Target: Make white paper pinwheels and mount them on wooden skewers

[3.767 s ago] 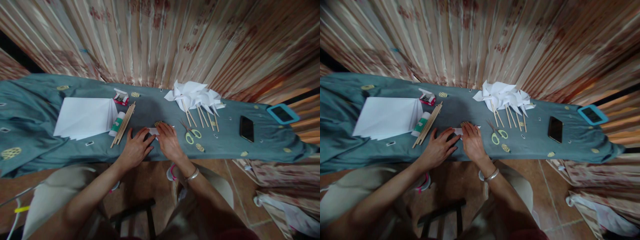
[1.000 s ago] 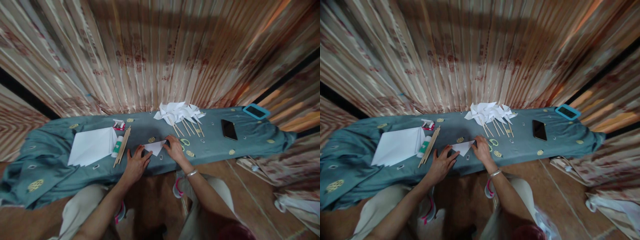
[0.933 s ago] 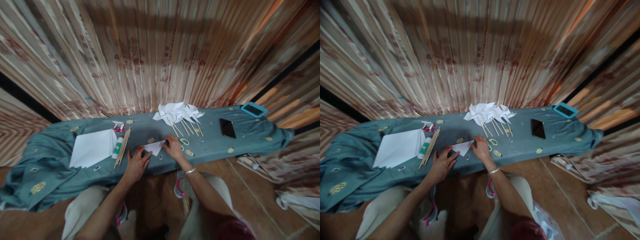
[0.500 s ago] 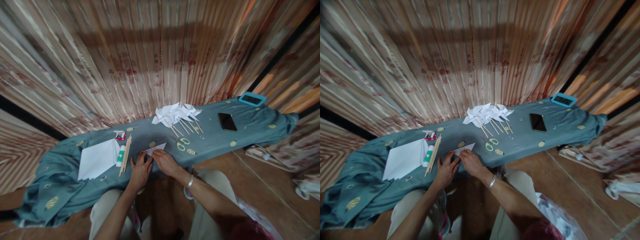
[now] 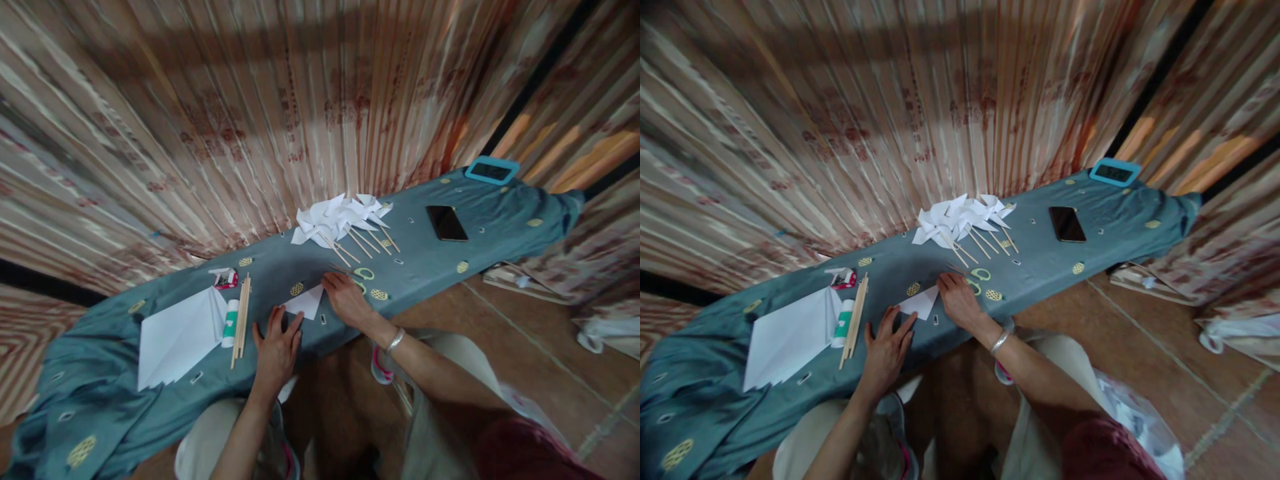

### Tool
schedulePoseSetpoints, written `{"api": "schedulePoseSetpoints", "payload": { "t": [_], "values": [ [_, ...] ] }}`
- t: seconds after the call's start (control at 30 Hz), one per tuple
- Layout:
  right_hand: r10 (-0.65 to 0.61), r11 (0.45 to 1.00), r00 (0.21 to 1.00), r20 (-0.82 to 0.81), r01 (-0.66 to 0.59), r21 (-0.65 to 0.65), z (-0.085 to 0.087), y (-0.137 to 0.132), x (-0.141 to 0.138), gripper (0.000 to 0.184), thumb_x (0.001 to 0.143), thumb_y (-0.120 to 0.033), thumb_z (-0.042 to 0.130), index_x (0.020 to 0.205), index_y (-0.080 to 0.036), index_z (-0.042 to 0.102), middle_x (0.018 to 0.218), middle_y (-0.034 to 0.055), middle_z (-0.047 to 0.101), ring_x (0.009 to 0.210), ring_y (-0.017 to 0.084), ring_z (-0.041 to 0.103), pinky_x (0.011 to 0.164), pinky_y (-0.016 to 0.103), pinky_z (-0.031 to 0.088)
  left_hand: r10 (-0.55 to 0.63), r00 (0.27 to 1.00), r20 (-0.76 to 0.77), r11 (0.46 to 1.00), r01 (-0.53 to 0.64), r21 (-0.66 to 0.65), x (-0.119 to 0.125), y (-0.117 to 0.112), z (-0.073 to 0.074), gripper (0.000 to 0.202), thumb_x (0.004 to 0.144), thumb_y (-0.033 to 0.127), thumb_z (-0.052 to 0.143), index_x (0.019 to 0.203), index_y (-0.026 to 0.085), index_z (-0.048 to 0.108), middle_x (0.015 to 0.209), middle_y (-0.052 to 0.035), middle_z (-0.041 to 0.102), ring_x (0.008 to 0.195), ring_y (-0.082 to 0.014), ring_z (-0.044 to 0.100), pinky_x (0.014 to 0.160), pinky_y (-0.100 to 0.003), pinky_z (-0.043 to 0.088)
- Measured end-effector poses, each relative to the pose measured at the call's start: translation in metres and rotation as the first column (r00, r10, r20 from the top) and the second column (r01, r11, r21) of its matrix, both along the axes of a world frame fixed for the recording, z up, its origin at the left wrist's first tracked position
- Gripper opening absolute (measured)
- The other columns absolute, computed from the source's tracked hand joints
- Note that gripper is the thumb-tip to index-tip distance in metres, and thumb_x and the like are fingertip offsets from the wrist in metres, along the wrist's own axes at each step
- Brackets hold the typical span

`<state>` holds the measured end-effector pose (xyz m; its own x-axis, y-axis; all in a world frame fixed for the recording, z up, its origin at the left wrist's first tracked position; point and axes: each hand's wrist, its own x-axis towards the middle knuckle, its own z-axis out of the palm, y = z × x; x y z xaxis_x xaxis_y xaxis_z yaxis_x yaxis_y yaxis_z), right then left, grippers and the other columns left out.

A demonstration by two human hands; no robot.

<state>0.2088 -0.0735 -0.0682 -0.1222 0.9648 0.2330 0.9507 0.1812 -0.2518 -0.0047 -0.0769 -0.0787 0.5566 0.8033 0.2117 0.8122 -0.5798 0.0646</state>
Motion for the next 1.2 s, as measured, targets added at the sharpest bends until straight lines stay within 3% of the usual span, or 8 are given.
{"api": "schedulePoseSetpoints", "payload": {
  "t": [0.13, 0.33, 0.47, 0.63, 0.77, 0.93, 1.1, 1.2],
  "values": [
    [0.235, 0.972, 0.972, -0.006, -0.235, 0.018, 0.001, -0.015, -0.030, 0.031, 0.093, -0.010, 0.047, 0.119, -0.008, 0.064, 0.123, 0.0141, 0.066, 0.114, 0.024, 0.057, 0.101, 0.038, 0.048, -0.009, 1.000, -0.003, 1.000, 0.009, -0.003, 0.000, 0.000, -0.001, 0.041, 0.096, 0.021, 0.043, 0.133, 0.030, 0.059, 0.144, -0.0184, 0.051, 0.136, -0.0345, 0.045, 0.103, -0.071, 0.030],
    [0.263, 0.965, 0.964, -0.045, -0.263, 0.005, -0.011, -0.026, -0.036, 0.034, 0.090, -0.005, 0.046, 0.120, -0.009, 0.063, 0.125, 0.0120, 0.065, 0.119, 0.022, 0.057, 0.104, 0.033, 0.049, 0.006, 1.000, 0.010, 0.999, -0.005, -0.039, -0.002, 0.001, -0.004, 0.041, 0.097, 0.025, 0.044, 0.136, 0.018, 0.054, 0.144, -0.0181, 0.051, 0.137, -0.0329, 0.044, 0.106, -0.068, 0.028],
    [0.308, 0.950, 0.951, -0.014, -0.307, 0.052, -0.011, -0.035, -0.023, 0.034, 0.089, -0.005, 0.048, 0.120, -0.009, 0.063, 0.123, 0.0135, 0.066, 0.115, 0.023, 0.058, 0.100, 0.038, 0.051, 0.015, 1.000, 0.028, 0.998, -0.013, -0.065, -0.005, 0.003, -0.002, 0.040, 0.096, 0.027, 0.046, 0.135, 0.020, 0.055, 0.143, -0.0155, 0.053, 0.135, -0.0319, 0.045, 0.107, -0.066, 0.027],
    [0.295, 0.954, 0.956, 0.002, -0.294, 0.065, -0.003, -0.032, -0.023, 0.022, 0.090, -0.009, 0.052, 0.106, -0.010, 0.067, 0.110, 0.0136, 0.070, 0.100, 0.025, 0.061, 0.092, 0.042, 0.053, 0.031, 0.998, 0.045, 0.996, -0.027, -0.084, -0.006, 0.009, 0.004, 0.038, 0.095, 0.028, 0.051, 0.132, 0.026, 0.058, 0.138, -0.0121, 0.058, 0.130, -0.0312, 0.050, 0.107, -0.064, 0.028],
    [0.300, 0.953, 0.954, 0.021, -0.301, 0.031, 0.002, -0.023, -0.041, 0.036, 0.090, -0.009, 0.051, 0.125, -0.009, 0.059, 0.126, 0.0151, 0.064, 0.116, 0.025, 0.056, 0.101, 0.040, 0.047, 0.039, 0.998, 0.056, 0.995, -0.034, -0.089, -0.005, 0.014, 0.004, 0.037, 0.094, 0.027, 0.050, 0.130, 0.024, 0.060, 0.133, -0.0129, 0.061, 0.126, -0.0318, 0.052, 0.107, -0.064, 0.028],
    [0.308, 0.951, 0.951, 0.040, -0.306, -0.048, 0.003, -0.027, -0.052, 0.038, 0.089, -0.006, 0.050, 0.126, -0.005, 0.058, 0.128, 0.0194, 0.062, 0.121, 0.026, 0.054, 0.101, 0.038, 0.048, 0.040, 0.995, 0.094, 0.995, -0.031, -0.095, -0.008, 0.018, 0.002, 0.039, 0.095, 0.030, 0.046, 0.131, 0.018, 0.058, 0.132, -0.0149, 0.061, 0.125, -0.0322, 0.052, 0.108, -0.064, 0.026],
    [0.287, 0.957, 0.958, -0.006, -0.287, -0.033, 0.000, -0.031, -0.029, 0.036, 0.090, -0.006, 0.047, 0.124, -0.010, 0.060, 0.126, 0.0148, 0.065, 0.116, 0.022, 0.057, 0.102, 0.037, 0.047, 0.027, 0.994, 0.101, 0.996, -0.018, -0.089, -0.009, 0.018, 0.002, 0.041, 0.096, 0.032, 0.046, 0.131, 0.016, 0.058, 0.132, -0.0154, 0.061, 0.124, -0.0330, 0.052, 0.109, -0.064, 0.026],
    [0.138, 0.990, 0.990, -0.019, -0.139, -0.038, -0.003, -0.025, -0.004, 0.038, 0.090, -0.007, 0.045, 0.124, -0.011, 0.061, 0.127, 0.0148, 0.064, 0.116, 0.025, 0.057, 0.105, 0.043, 0.044, 0.034, 0.995, 0.091, 0.995, -0.025, -0.092, -0.008, 0.018, 0.002, 0.041, 0.095, 0.033, 0.047, 0.131, 0.017, 0.058, 0.133, -0.0155, 0.061, 0.124, -0.0337, 0.052, 0.108, -0.065, 0.026]
  ]
}}
